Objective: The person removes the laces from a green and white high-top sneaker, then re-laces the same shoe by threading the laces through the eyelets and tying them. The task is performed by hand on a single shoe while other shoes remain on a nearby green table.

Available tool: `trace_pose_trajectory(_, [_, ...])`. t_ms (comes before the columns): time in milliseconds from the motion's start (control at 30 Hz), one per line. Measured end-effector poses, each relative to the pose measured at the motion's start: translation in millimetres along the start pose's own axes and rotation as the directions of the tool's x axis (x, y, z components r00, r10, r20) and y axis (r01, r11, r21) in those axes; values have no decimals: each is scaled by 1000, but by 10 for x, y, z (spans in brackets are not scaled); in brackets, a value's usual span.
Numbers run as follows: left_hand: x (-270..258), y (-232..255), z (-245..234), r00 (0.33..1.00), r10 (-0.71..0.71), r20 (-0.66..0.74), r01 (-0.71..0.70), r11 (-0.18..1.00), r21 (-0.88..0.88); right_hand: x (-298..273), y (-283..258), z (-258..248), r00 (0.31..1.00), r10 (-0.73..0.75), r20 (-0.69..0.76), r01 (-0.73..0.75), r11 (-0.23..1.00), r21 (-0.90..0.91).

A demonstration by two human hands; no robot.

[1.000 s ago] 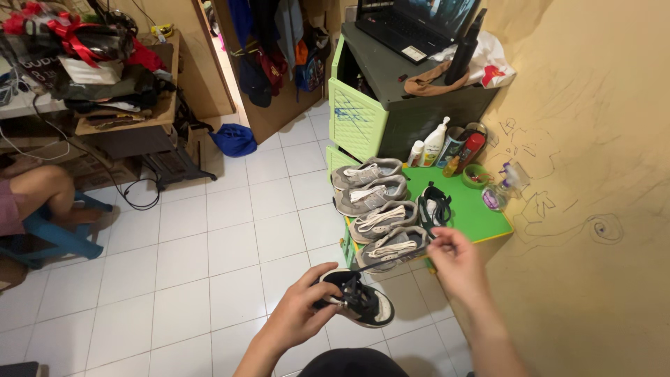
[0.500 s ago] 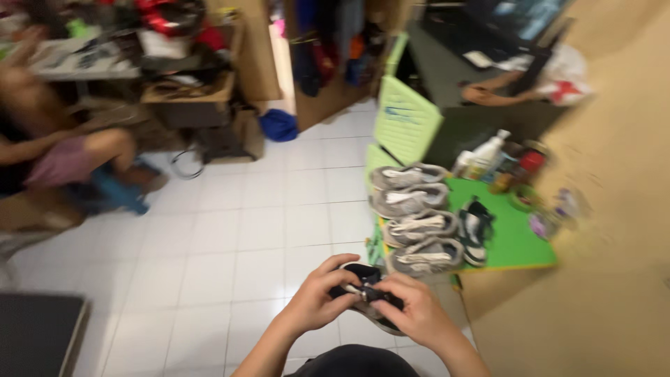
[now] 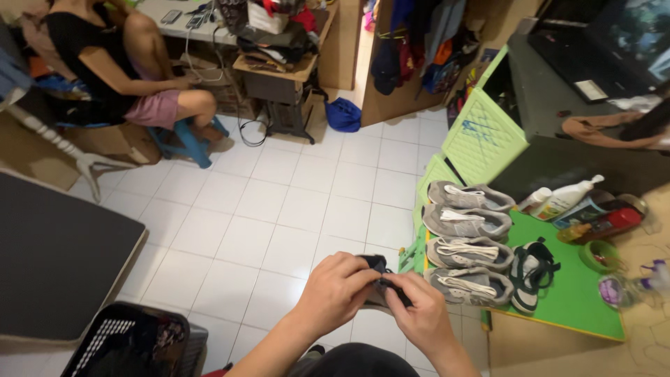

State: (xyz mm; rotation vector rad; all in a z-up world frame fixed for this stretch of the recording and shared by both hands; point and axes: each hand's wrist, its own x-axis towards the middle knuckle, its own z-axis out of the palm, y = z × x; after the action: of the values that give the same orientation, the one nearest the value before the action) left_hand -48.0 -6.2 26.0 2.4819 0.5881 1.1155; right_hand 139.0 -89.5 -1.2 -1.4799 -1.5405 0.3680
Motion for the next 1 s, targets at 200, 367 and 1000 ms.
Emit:
trace_pose_trajectory(200, [-51, 29, -68, 978, -120, -170, 113, 992, -50, 94, -116, 29, 978, -182, -100, 183, 983, 3])
trace_pose_trajectory(367, [-46, 39, -111, 970, -200, -137, 184, 975, -122, 143, -231, -38, 902, -419, -107, 411, 907, -88])
trace_pose_trajectory(1000, [388, 12, -189, 947, -50, 318, 179, 903, -390, -110, -4, -205, 980, -200, -4, 200, 980, 2])
